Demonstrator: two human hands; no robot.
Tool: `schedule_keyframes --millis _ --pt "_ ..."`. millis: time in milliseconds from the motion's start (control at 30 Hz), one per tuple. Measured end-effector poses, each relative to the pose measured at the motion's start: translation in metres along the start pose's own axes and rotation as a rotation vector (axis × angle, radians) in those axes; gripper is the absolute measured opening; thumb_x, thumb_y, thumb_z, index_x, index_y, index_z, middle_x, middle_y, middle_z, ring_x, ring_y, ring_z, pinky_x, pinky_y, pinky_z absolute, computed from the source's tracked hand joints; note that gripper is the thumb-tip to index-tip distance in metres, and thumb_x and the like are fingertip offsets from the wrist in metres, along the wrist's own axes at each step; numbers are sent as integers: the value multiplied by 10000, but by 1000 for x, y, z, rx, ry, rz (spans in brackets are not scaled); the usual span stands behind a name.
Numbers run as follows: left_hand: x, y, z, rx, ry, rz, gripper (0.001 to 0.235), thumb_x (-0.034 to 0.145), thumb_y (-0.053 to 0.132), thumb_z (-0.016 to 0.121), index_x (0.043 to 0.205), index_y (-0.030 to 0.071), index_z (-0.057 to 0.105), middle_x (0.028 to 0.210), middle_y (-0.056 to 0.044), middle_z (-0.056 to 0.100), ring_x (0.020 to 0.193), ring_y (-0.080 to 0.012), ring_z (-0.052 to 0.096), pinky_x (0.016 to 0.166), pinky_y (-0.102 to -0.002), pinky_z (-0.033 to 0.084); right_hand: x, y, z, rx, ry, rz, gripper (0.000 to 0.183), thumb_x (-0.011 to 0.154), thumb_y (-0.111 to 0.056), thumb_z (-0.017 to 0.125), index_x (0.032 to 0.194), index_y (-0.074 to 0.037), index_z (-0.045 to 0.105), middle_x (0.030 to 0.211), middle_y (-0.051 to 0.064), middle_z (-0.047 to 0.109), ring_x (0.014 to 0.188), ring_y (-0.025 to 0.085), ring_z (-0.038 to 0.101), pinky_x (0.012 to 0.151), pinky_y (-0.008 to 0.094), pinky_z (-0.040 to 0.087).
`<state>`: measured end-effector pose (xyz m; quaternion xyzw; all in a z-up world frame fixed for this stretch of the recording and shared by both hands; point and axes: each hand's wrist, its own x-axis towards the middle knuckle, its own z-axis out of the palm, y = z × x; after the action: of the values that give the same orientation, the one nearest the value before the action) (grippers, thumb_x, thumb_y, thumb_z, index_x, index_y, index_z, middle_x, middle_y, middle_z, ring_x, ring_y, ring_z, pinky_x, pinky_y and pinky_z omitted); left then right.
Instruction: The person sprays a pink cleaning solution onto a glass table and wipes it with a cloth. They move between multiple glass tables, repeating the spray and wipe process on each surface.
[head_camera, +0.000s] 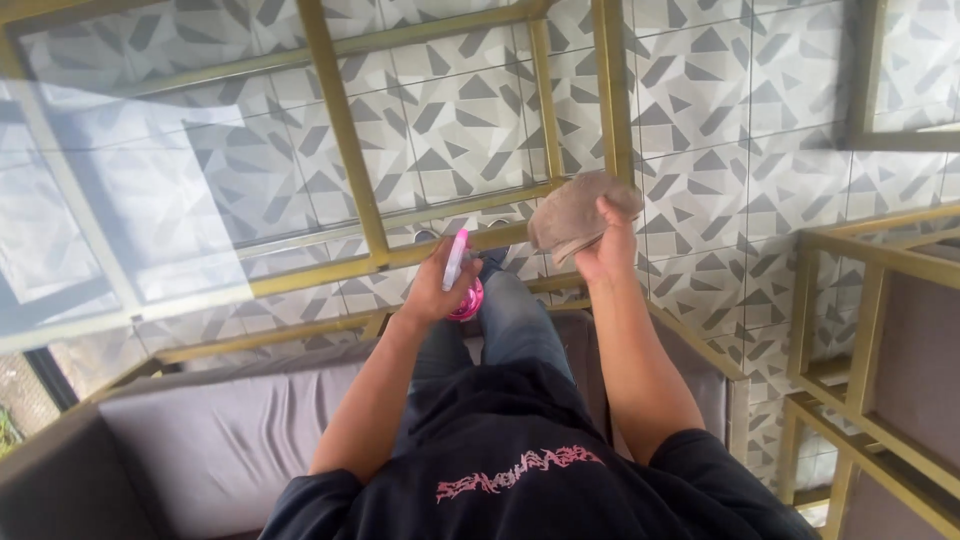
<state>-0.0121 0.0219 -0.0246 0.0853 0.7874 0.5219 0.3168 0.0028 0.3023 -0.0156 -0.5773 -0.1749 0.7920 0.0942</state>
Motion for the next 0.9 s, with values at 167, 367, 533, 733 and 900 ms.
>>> schedule_keyframes --millis 167,367,533,733,900 --pt "38 -21 26 -146 -36 -73 286 802 200 700 1088 214 702 858 -39 675 828 -230 700 792 -378 534 92 -50 -9 -4 -113 -438 401 992 -189 751 1357 -170 588 1427 149 635 1342 353 604 1193 566 432" --pt "68 -7 49 -265 -316 -255 124 896 130 602 1013 122 643 841 -73 647 758 -213 722 729 -345 571 90 -74 -2 283 -82 -674 580 734 -15 753 1288 32 586 1205 256 671 1165 476 658 1005 672 578" --pt "64 -25 73 -246 -298 -373 277 882 270 654 1137 167 685 1096 -40 729 974 -238 713 988 -420 476 96 -69 -30 424 -223 -610 599 725 33 701 1312 82 591 1206 283 665 1146 483 642 1004 688 555" --pt "39 -40 105 -188 -222 -306 280 889 445 642 1044 230 735 1116 15 767 899 -172 759 1029 -381 470 122 -64 -101 391 -425 -468 384 801 -9 693 1171 88 661 1129 248 702 1110 437 670 1004 601 560" --pt "41 -34 126 -196 -67 -333 878 779 609 778 1455 95 553 974 -119 798 1053 -270 754 1012 -428 532 110 -53 -120 451 -488 -490 482 909 -37 739 1356 52 582 1404 282 628 1325 472 606 1171 660 490"
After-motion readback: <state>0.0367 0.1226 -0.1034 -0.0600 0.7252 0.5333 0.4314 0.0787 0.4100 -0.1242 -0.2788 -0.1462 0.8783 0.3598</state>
